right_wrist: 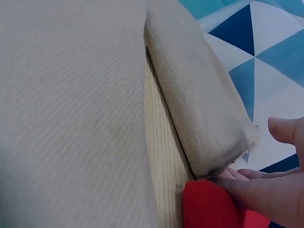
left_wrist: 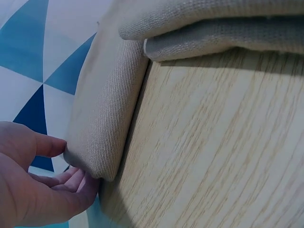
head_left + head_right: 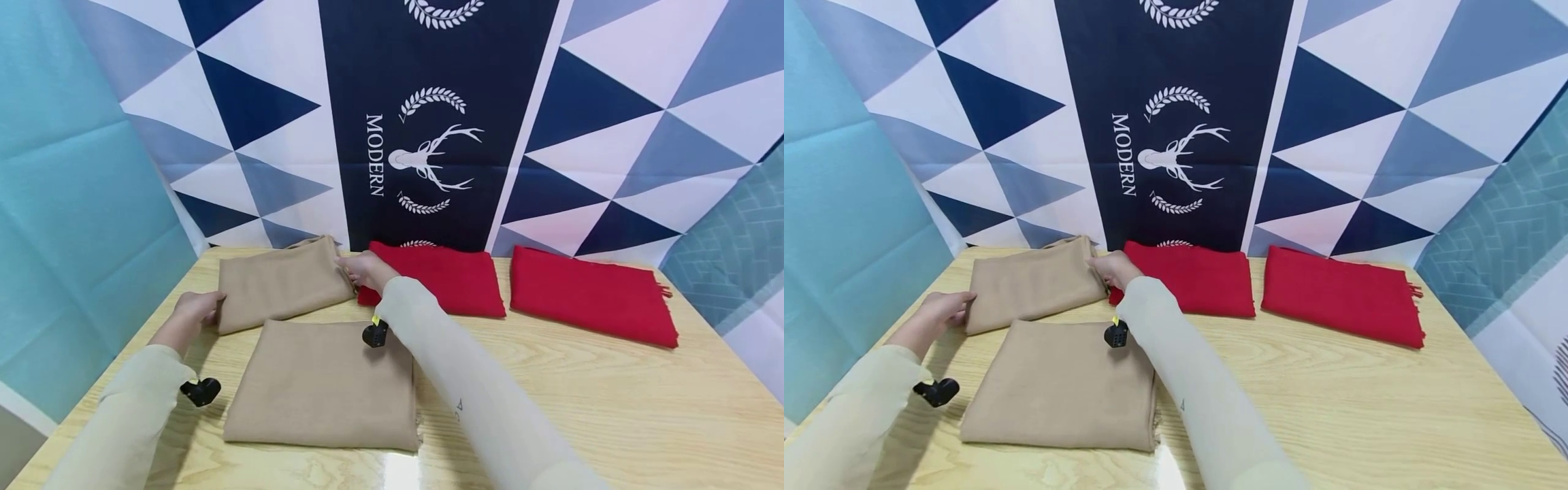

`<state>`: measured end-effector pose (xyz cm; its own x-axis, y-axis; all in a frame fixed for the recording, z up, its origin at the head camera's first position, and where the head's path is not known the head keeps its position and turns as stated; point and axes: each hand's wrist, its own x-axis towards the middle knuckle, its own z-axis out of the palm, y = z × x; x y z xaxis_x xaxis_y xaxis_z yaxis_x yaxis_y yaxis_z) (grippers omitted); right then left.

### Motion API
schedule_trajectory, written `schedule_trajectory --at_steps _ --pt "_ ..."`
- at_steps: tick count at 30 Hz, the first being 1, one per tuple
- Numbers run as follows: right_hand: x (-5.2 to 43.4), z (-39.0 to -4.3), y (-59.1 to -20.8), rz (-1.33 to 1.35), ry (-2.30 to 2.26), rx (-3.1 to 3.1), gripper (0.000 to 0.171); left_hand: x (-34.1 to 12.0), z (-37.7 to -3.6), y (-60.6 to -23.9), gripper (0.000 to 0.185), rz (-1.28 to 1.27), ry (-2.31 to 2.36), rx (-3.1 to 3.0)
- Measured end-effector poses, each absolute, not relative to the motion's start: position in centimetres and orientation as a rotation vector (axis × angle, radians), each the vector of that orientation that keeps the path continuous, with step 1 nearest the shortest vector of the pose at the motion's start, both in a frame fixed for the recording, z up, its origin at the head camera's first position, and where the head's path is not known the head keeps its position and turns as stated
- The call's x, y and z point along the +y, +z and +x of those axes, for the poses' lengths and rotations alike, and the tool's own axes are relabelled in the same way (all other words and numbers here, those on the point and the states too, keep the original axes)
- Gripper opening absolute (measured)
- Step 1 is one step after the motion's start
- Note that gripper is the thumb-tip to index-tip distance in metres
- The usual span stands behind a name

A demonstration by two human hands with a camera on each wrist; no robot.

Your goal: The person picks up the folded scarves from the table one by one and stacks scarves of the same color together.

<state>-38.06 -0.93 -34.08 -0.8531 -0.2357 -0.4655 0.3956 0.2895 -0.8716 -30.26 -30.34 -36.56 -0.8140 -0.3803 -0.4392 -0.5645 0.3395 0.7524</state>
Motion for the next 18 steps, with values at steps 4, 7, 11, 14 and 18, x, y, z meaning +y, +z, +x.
schedule_trajectory --at_steps 4,7,11,14,18 --pt "-1.2 -38.1 -34.2 0.176 -1.582 2.072 0.047 -30.4 -30.4 -36.7 0.063 -0.852 1.521 2.382" --pt "-1.6 -38.3 -34.4 0.219 -1.574 2.098 0.042 -30.4 -30.5 -36.8 0.063 -0.854 1.532 2.366" --pt "-2.2 -38.4 -34.6 0.278 -1.544 2.179 0.036 -30.4 -30.7 -36.9 0.057 -0.871 1.511 2.377" --pt "-2.7 -38.6 -34.6 0.315 -1.476 2.272 0.028 -30.4 -30.9 -36.8 0.048 -0.884 1.499 2.388" --pt "-3.0 -38.8 -34.6 0.356 -1.413 2.334 0.027 -30.3 -31.0 -36.5 0.042 -0.886 1.504 2.386"
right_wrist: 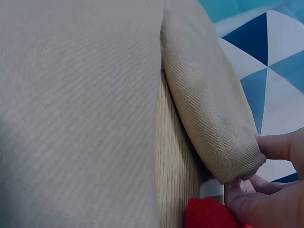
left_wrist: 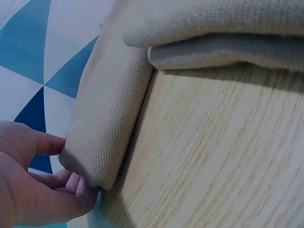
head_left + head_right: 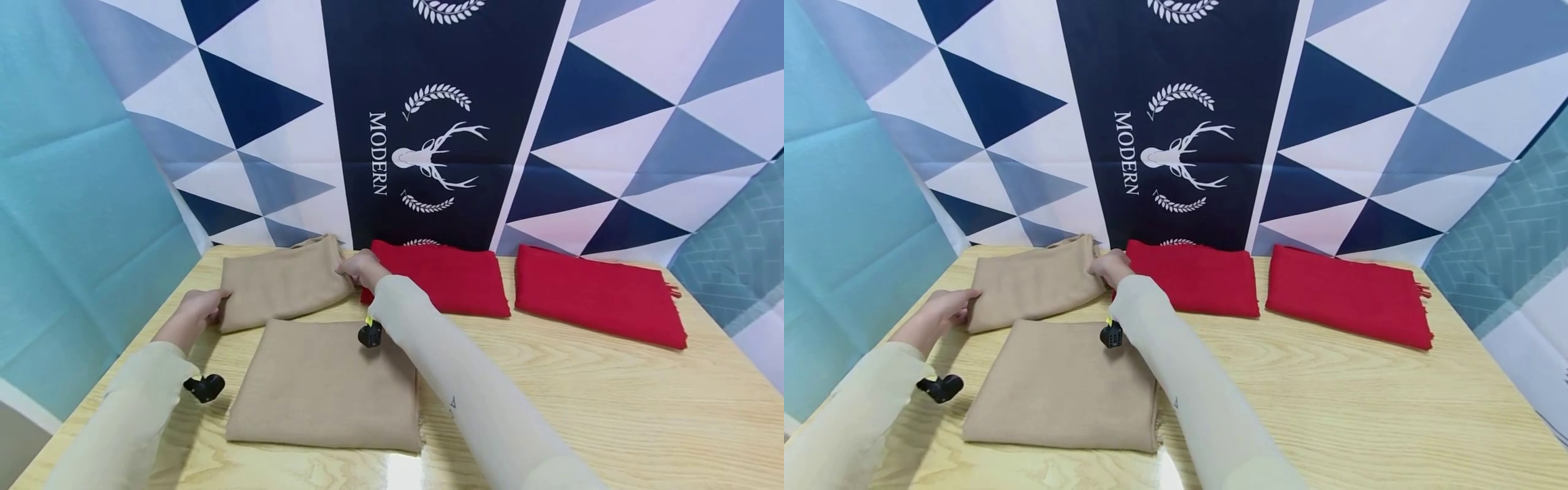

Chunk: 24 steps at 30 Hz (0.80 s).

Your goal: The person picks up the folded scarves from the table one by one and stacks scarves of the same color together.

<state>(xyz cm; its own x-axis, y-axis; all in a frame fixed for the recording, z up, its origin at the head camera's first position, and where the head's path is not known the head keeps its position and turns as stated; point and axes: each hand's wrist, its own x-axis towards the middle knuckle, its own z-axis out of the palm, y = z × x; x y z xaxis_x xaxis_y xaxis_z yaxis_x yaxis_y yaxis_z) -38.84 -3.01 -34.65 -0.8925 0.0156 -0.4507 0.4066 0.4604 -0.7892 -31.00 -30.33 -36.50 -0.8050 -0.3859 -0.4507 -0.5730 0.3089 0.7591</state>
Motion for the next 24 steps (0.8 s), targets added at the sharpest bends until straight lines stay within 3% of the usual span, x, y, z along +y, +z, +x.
schedule_trajectory --at_steps 3,7,20,24 --pt "-3.0 -38.9 -34.6 0.366 -1.406 2.336 0.026 -30.3 -31.0 -36.3 0.042 -0.877 1.52 2.38" --pt "-3.1 -38.5 -34.5 0.329 -1.381 2.312 0.012 -30.3 -30.9 -36.2 0.044 -0.889 1.5 2.385" --pt "-3.8 -38.1 -34.1 0.234 -1.206 2.367 0.015 -30.7 -31.2 -36.8 0.045 -0.922 1.419 2.437" --pt "-3.7 -37.7 -33.8 0.201 -1.176 2.395 0.027 -30.8 -31.3 -36.8 0.045 -0.904 1.423 2.443"
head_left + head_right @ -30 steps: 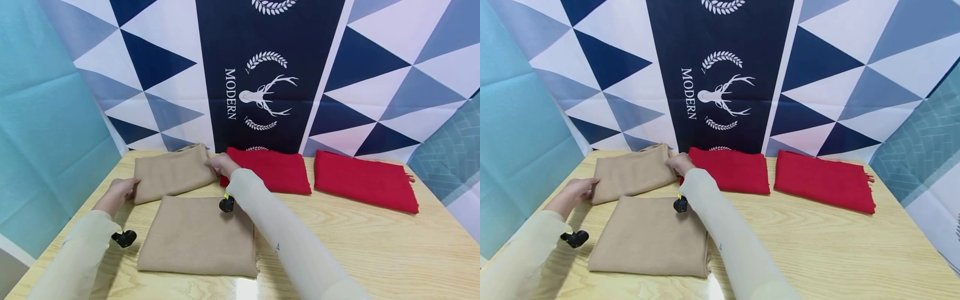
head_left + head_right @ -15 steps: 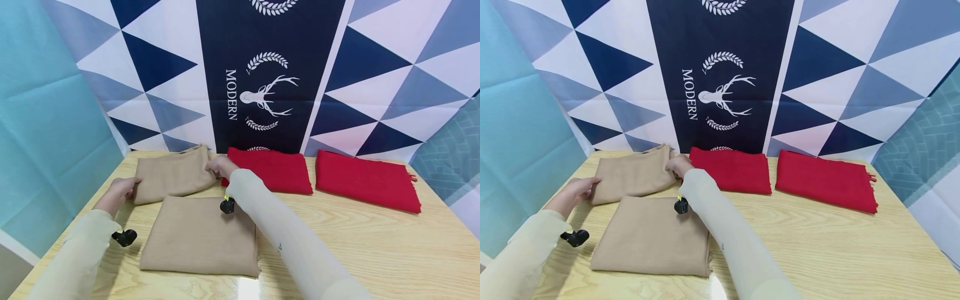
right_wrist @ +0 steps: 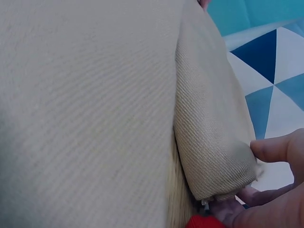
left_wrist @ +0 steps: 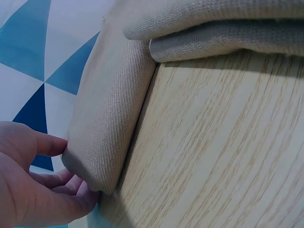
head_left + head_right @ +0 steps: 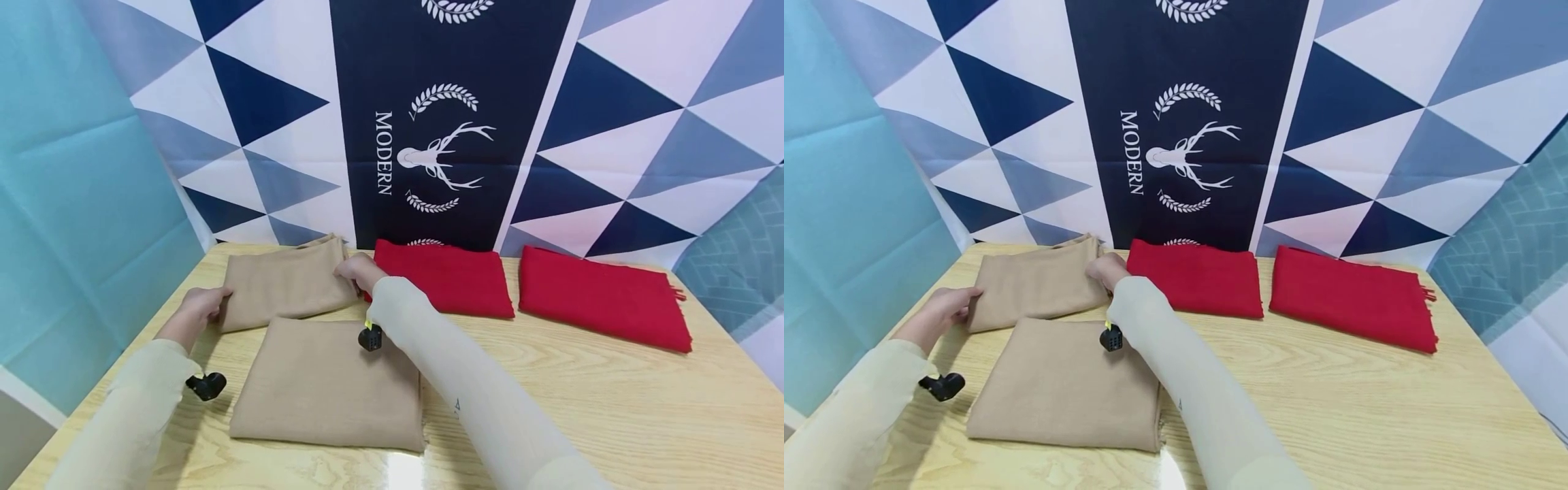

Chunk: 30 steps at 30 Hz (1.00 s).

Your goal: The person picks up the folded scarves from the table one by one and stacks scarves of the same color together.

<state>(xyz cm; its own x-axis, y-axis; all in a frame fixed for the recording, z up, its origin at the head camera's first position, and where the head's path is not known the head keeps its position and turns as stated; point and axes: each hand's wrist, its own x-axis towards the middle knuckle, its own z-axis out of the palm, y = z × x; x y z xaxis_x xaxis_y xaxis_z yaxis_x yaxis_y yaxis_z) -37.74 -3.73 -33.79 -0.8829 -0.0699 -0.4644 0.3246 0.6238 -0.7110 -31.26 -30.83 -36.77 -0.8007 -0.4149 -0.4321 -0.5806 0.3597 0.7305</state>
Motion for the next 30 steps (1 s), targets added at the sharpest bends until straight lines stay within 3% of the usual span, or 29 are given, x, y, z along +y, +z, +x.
schedule_trajectory --at_steps 8,10,13,17,20,26,30 --pt "-4.2 -37.5 -34.1 0.245 -1.151 2.511 0.04 -30.7 -31.3 -36.8 0.049 -0.927 1.432 2.426" --pt "-4.7 -39.5 -36.3 0.264 -1.145 2.573 0.039 -30.7 -31.3 -36.8 0.051 -0.931 1.438 2.422" --pt "-5.0 -40.1 -36.8 0.294 -1.146 2.588 0.043 -30.7 -31.3 -36.8 0.053 -0.927 1.436 2.423" --pt "-4.8 -38.1 -34.5 0.352 -1.209 2.528 0.046 -30.8 -31.3 -36.8 0.054 -0.915 1.432 2.43" --pt "-4.6 -37.6 -34.2 0.416 -1.266 2.505 0.042 -30.9 -31.3 -36.9 0.054 -0.896 1.438 2.432" --pt "-4.1 -38.0 -34.6 0.444 -1.343 2.402 0.017 -30.9 -31.4 -37.0 0.052 -0.902 1.447 2.417" --pt "-4.0 -38.7 -35.0 0.431 -1.462 2.256 0.017 -31.0 -31.5 -36.9 0.051 -0.895 1.449 2.402"
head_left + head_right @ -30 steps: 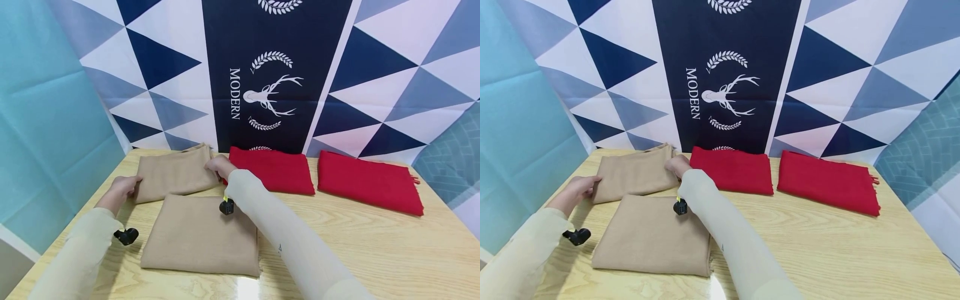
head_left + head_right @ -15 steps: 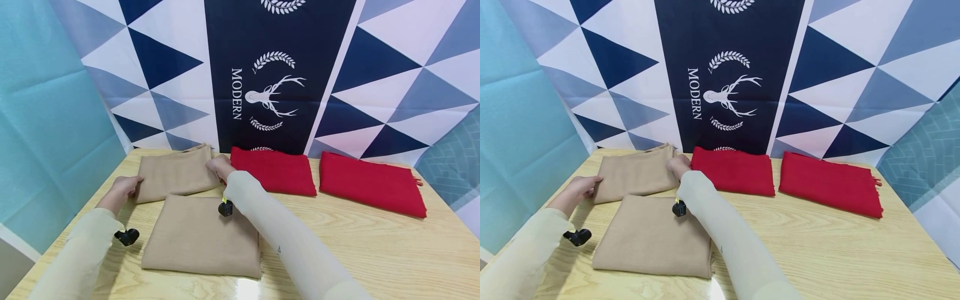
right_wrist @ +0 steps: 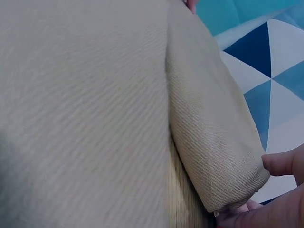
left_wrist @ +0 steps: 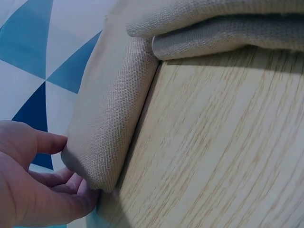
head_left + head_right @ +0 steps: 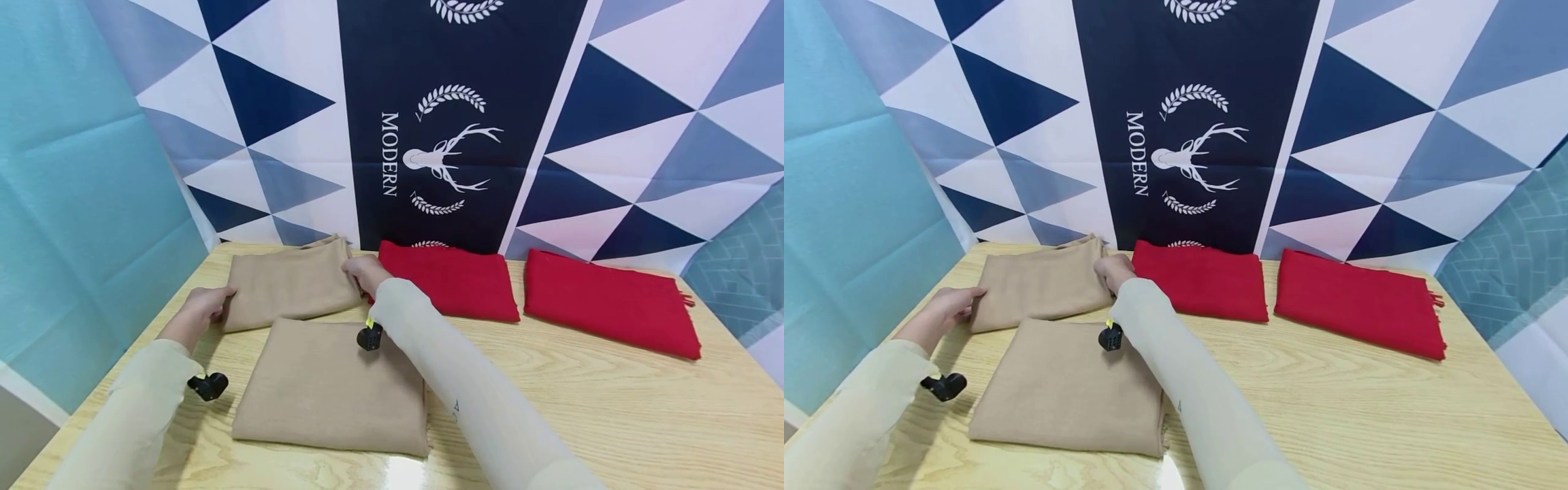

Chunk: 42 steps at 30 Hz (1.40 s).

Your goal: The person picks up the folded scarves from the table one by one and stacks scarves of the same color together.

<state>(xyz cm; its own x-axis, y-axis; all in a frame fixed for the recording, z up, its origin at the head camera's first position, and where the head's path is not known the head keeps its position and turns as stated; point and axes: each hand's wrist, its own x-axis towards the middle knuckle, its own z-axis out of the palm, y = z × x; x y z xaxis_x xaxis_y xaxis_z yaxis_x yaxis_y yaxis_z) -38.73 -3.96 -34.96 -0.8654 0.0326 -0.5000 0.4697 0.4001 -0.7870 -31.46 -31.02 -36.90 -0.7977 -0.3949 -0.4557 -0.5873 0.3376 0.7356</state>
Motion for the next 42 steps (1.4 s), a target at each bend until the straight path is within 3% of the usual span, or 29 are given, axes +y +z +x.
schedule_trajectory --at_steps 6,9,15,24,31,35,40,42 --pt "-3.7 -38.9 -35.0 0.44 -1.524 2.163 0.033 -31.0 -31.3 -36.6 0.043 -0.848 1.461 2.421" --pt "-3.4 -38.9 -34.8 0.41 -1.577 2.121 0.032 -30.9 -31.1 -36.5 0.052 -0.816 1.498 2.42" --pt "-2.6 -38.9 -34.1 0.358 -1.662 2.018 0.013 -30.6 -31.0 -36.5 0.063 -0.821 1.572 2.404" --pt "-3.1 -39.3 -33.5 0.419 -1.639 2.107 0.02 -30.1 -31.1 -35.8 0.063 -0.859 1.669 2.375" --pt "-3.8 -49.2 -42.4 0.422 -1.694 2.084 0.011 -29.8 -31.0 -35.1 0.059 -0.836 1.706 2.387" --pt "-3.8 -49.5 -42.7 0.446 -1.719 2.083 0.011 -29.6 -31.0 -34.9 0.058 -0.83 1.728 2.384" --pt "-3.2 -47.3 -40.8 0.405 -1.738 2.084 0.013 -29.4 -31.0 -34.7 0.056 -0.805 1.741 2.394" --pt "-3.2 -49.9 -43.1 0.382 -1.733 2.066 0.015 -29.3 -31.0 -34.5 0.056 -0.791 1.748 2.401"
